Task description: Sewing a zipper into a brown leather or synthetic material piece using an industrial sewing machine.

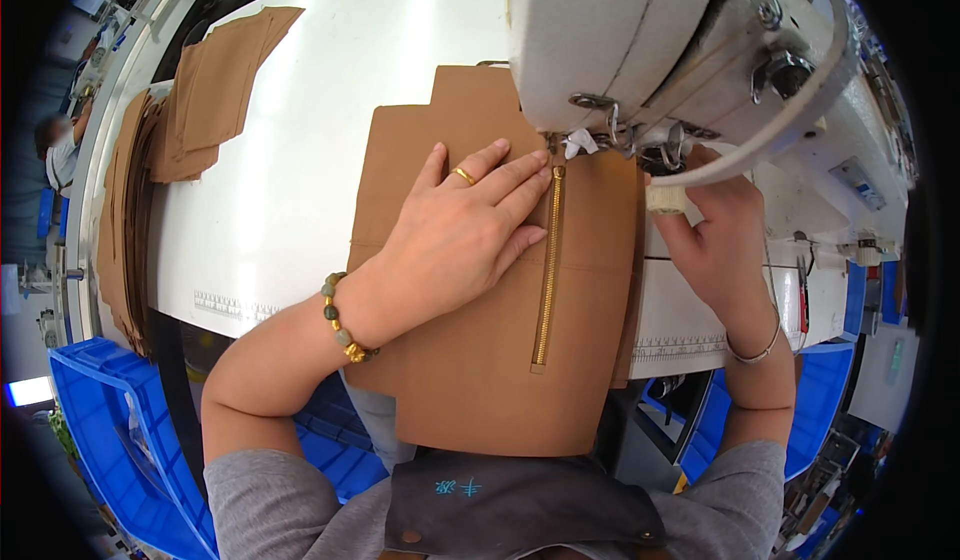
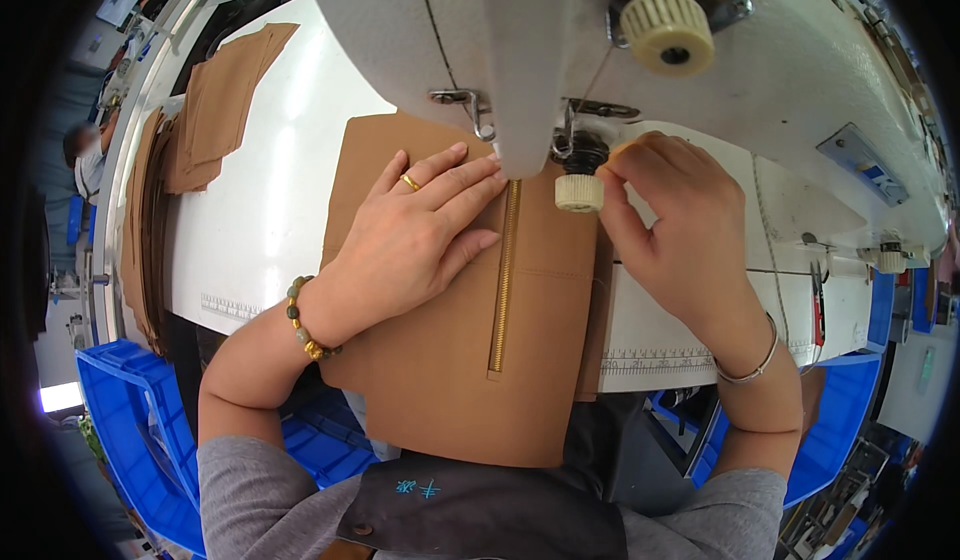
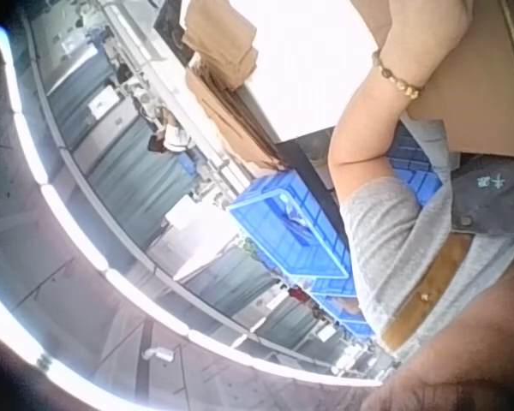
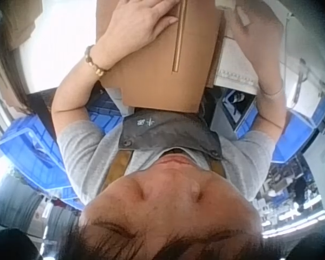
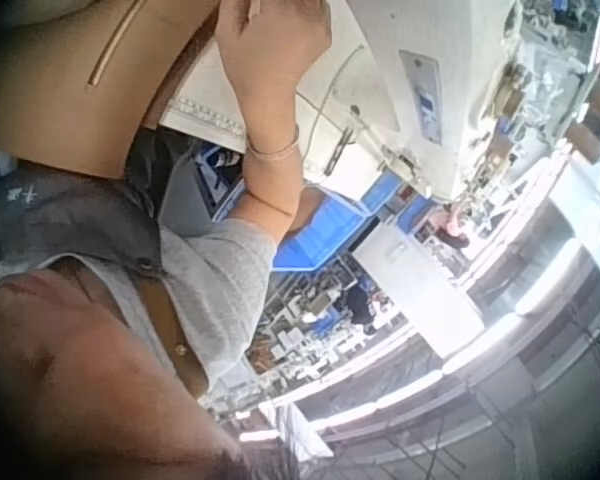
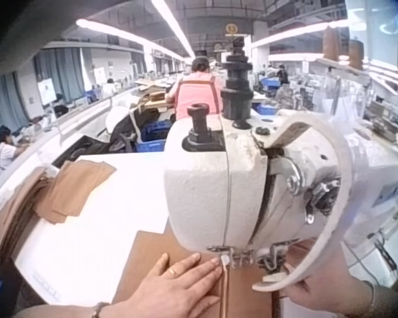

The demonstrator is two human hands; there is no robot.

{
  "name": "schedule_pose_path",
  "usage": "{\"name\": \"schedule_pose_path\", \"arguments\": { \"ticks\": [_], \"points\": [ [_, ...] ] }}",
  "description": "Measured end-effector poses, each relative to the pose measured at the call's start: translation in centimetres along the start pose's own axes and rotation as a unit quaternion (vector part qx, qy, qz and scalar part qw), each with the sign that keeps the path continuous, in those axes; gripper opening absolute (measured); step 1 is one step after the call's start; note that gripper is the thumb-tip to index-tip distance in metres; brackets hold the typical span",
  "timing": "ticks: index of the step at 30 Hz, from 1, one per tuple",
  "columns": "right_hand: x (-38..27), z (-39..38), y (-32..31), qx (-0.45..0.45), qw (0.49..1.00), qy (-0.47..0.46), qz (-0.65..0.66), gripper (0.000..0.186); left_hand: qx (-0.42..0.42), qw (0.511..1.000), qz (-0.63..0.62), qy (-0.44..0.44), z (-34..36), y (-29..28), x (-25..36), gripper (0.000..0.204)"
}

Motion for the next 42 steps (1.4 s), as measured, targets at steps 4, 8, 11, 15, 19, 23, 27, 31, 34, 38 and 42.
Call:
{"name": "schedule_pose_path", "arguments": {
  "ticks": [4, 8, 11, 15, 19, 23, 27, 31, 34, 38, 42],
  "points": [
    [-1.7, -0.3, 2.3, 0.027, 0.988, -0.153, -0.001, 0.025, -0.005, 1.000, -0.005, 0.001, 0.1, -0.2, 0.0, 0.052],
    [-2.3, -0.8, 4.5, -0.032, 0.985, -0.164, -0.031, 0.048, -0.007, 1.000, -0.005, 0.007, 0.1, -0.3, -0.1, 0.053],
    [-2.3, -0.7, 4.6, -0.032, 0.984, -0.176, -0.026, 0.051, -0.017, 1.000, -0.002, 0.003, 0.1, -0.2, -0.1, 0.053],
    [-2.0, -0.6, 4.7, -0.072, 0.984, -0.158, -0.045, 0.053, -0.006, 1.000, -0.008, 0.004, 0.0, -0.1, -0.2, 0.053],
    [-1.8, -0.7, 4.8, -0.079, 0.985, -0.147, -0.041, 0.051, 0.002, 1.000, -0.012, 0.002, 0.0, -0.1, -0.2, 0.054],
    [-1.6, -0.9, 5.0, -0.072, 0.984, -0.153, -0.055, 0.051, -0.002, 1.000, -0.010, -0.001, -0.1, 0.1, -0.1, 0.054],
    [-1.2, -0.9, 5.2, -0.061, 0.986, -0.147, -0.042, 0.052, 0.005, 1.000, 0.000, -0.001, -0.1, 0.1, 0.0, 0.055],
    [-1.2, -0.8, 5.1, -0.035, 0.985, -0.168, -0.029, 0.052, 0.018, 1.000, 0.009, -0.004, -0.1, 0.3, 0.2, 0.056],
    [-1.1, -0.8, 5.0, -0.041, 0.985, -0.165, -0.036, 0.050, 0.020, 1.000, 0.013, -0.007, 0.0, 0.4, 0.4, 0.056],
    [-1.2, -0.7, 4.9, -0.043, 0.983, -0.172, -0.040, 0.050, 0.026, 0.999, 0.016, -0.011, 0.0, 0.3, 0.6, 0.055],
    [-1.2, -0.7, 4.9, -0.044, 0.984, -0.172, -0.034, 0.050, 0.025, 1.000, 0.006, -0.018, 0.0, 0.3, 0.6, 0.054]
  ]
}}
Point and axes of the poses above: each hand's wrist, its own z-axis towards the middle knuckle, its own y-axis out of the palm, x = y × z, the point moved 4 cm from there along z, towards the middle knuckle, and after that the axes turned 5 degrees about x, right-handed, at the moved point
